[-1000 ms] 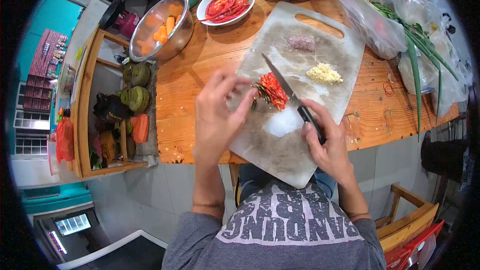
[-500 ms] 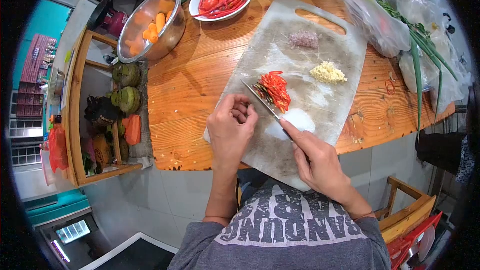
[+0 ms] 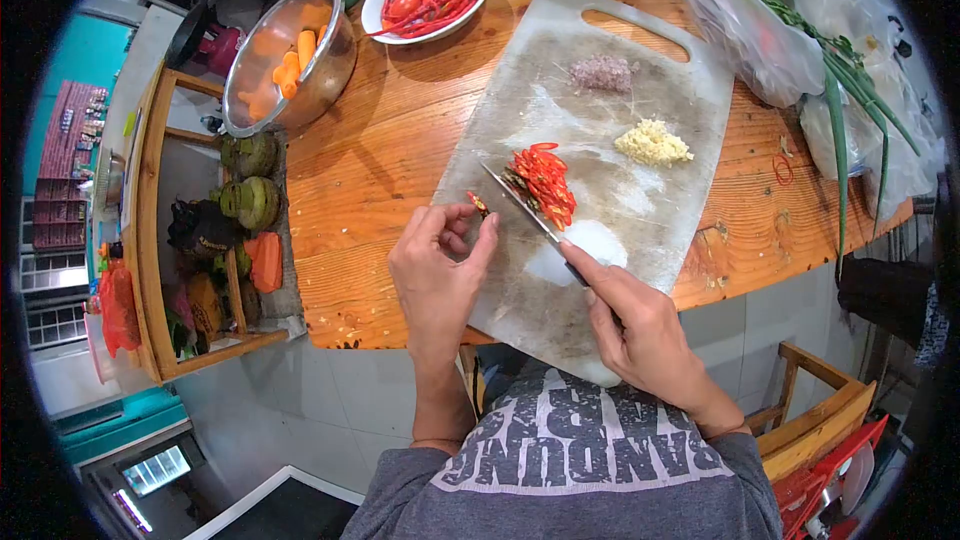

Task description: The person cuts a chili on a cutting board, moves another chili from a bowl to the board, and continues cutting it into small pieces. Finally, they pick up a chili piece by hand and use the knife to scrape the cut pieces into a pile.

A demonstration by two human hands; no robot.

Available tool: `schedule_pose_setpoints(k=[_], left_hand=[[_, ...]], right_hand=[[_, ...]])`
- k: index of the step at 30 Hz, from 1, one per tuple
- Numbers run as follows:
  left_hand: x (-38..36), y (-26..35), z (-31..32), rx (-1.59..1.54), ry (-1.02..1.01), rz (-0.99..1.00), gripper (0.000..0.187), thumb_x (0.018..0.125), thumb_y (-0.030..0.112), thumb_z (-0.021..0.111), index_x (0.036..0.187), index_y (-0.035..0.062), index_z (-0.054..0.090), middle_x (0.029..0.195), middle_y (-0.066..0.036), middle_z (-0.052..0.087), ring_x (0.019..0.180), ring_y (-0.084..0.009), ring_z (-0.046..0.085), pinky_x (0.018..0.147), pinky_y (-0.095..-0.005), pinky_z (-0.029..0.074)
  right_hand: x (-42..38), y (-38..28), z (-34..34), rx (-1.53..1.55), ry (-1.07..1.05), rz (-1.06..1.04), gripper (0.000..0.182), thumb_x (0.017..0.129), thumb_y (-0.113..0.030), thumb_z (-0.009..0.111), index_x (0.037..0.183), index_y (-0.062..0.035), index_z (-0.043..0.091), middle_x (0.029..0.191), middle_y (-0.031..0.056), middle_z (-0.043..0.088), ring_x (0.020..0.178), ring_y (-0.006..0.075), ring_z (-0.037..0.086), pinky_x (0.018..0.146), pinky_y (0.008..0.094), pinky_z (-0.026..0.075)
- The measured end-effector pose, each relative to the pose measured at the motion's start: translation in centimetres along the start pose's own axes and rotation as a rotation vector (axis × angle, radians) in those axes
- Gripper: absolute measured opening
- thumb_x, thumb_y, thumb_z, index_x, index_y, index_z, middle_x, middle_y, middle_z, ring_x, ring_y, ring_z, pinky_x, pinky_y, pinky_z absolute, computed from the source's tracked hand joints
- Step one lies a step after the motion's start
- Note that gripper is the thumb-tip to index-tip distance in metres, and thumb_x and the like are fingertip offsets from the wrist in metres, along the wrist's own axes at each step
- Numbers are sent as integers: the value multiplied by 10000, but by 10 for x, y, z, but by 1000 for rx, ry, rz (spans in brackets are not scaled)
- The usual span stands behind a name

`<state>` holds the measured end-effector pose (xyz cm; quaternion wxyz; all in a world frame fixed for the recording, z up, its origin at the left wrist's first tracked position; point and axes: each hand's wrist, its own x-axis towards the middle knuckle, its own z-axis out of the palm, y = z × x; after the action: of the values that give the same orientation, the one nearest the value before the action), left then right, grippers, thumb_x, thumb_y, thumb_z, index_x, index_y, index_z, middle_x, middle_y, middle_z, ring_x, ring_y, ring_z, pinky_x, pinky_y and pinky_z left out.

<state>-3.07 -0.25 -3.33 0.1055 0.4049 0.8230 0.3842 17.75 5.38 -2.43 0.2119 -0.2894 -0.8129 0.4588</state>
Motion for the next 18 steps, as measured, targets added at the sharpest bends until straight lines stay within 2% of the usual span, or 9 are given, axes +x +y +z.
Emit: schedule_pose_setpoints(k=[4,7,10,13,18], left_hand=[[1,2,1,-30,-27,-36,233,782,136,833,906,-6,697,790,-58,649,595,-107,580,560,-258,480],[5,6,-2,-74,-72,-68,169,815,93,807,909,-1,703,757,-15,662,629,-49,550,572,-217,451],[5,9,-1,-74,-53,-38,142,827,72,789,912,-4,706,758,-10,667,628,-42,553,566,-208,443],[5,7,2,-104,-48,-60,179,796,76,799,920,-13,705,770,-48,670,595,-78,596,541,-229,469],[6,11,6,-142,-50,-89,167,801,54,796,943,-10,734,753,-42,674,593,-63,593,534,-215,467]], right_hand=[[-1,3,2,-39,-28,-16,633,874,23,577,1482,-101,453,792,155,543,636,331,604,594,445,521],[1,5,1,-16,-42,-7,635,869,19,585,1479,-99,456,790,153,548,635,332,605,589,442,521],[1,6,1,-12,-54,12,642,861,19,589,1479,-95,455,778,153,552,635,335,607,587,445,518],[4,6,0,4,-50,21,650,854,23,590,1479,-89,452,764,155,553,637,337,609,587,447,516],[6,8,0,32,-40,23,639,857,22,593,1473,-76,457,761,159,558,633,333,609,585,444,513]])
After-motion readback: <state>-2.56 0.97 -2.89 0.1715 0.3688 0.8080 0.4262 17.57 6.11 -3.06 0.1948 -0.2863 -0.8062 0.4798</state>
